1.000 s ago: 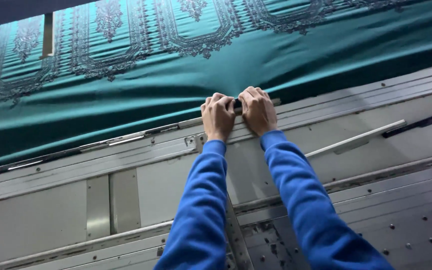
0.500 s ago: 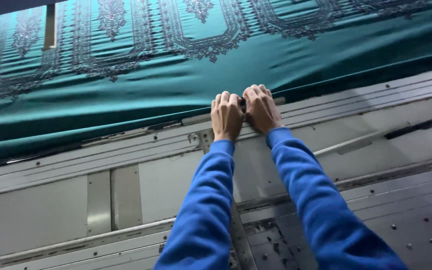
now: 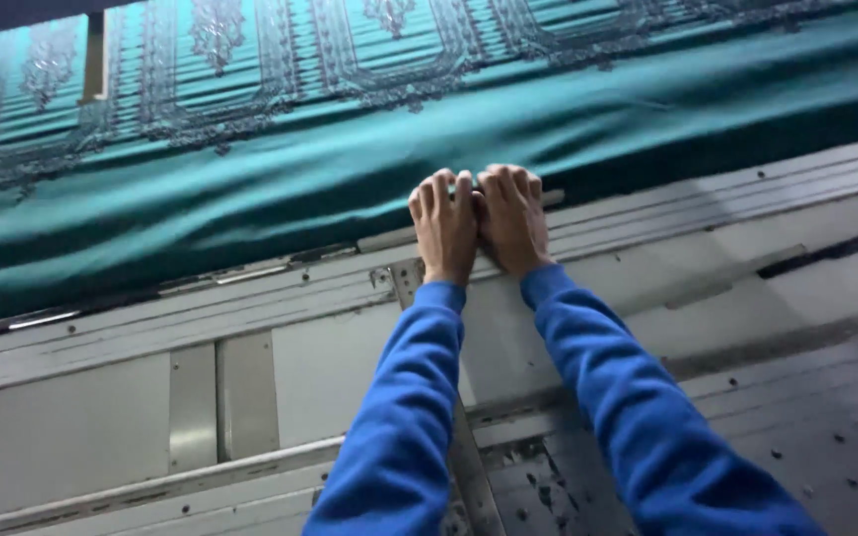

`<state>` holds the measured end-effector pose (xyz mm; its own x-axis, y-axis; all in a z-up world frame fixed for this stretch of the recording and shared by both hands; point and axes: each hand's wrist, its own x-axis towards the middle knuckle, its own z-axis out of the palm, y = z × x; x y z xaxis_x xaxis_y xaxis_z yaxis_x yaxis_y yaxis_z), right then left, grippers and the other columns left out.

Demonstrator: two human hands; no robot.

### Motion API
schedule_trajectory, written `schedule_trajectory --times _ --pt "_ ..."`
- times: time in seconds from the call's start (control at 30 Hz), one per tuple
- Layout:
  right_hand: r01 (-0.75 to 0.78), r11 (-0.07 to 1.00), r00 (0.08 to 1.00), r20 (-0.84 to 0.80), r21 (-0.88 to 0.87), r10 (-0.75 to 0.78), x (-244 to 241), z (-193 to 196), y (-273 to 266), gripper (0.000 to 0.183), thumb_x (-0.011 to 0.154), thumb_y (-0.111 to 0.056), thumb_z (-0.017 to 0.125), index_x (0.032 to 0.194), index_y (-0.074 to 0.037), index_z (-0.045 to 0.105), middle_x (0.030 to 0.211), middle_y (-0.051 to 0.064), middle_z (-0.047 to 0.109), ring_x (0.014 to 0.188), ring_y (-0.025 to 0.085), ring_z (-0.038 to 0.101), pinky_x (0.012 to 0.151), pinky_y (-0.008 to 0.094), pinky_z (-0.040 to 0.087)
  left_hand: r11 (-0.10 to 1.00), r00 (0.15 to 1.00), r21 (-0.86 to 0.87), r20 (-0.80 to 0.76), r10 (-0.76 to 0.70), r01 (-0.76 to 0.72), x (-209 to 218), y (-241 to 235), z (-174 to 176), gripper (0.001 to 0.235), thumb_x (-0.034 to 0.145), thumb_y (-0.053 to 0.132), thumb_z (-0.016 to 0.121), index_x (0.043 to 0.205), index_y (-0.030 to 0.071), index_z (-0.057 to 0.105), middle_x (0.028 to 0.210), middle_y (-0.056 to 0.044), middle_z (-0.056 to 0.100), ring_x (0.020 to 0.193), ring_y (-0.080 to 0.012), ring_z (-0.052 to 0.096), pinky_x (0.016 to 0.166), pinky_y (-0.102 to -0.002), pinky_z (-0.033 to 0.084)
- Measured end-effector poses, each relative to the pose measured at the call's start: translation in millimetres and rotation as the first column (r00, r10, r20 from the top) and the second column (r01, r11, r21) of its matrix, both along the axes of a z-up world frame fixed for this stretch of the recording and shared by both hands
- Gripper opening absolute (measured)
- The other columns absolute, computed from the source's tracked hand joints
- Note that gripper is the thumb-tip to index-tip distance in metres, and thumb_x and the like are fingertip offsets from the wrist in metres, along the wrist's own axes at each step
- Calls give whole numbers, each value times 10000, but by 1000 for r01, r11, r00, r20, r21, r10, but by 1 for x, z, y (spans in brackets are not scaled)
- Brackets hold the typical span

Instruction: The person rolls a large piece of green patterned fabric onto a metal bar attached to a machine. They use both hands to guide the fabric and the bar, ensuring it winds evenly along the length of the machine.

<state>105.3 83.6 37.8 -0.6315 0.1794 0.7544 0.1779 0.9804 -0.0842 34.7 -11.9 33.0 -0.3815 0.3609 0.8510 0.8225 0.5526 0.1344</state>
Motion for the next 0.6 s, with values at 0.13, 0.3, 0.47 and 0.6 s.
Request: schedule_trajectory --times 0.13,0.3,0.47,0.6 --pt "53 998 998 44 -44 -51 -16 -39 17 205 928 -256 715 823 -139 584 842 57 554 895 264 586 782 408 488 994 994 -45 37 104 -102 -4 5 -21 154 918 268 647 978 146 574 870 -33 506 806 -261 561 725 -380 468" --pt "115 992 990 84 -60 -110 -18 -33 15 438 1066 -373 635 717 -109 631 725 60 562 822 268 619 767 405 511 987 988 -50 19 156 -155 4 5 -25 120 922 267 607 860 166 587 791 5 530 761 -232 569 680 -344 451" --pt "205 977 973 -121 59 -197 -16 -31 8 445 1053 -364 656 661 -155 623 698 48 554 764 242 606 745 366 507 995 995 -70 61 73 -69 20 -11 -40 122 907 249 636 891 145 575 864 -67 544 886 -288 580 869 -396 459" --pt "336 928 932 -199 162 -302 5 -35 19 447 1053 -361 624 629 -222 650 654 -41 554 696 178 596 690 330 485 983 994 -179 107 -17 36 45 -21 -25 287 879 261 698 1111 139 582 1014 -89 608 1101 -287 618 1109 -478 410"
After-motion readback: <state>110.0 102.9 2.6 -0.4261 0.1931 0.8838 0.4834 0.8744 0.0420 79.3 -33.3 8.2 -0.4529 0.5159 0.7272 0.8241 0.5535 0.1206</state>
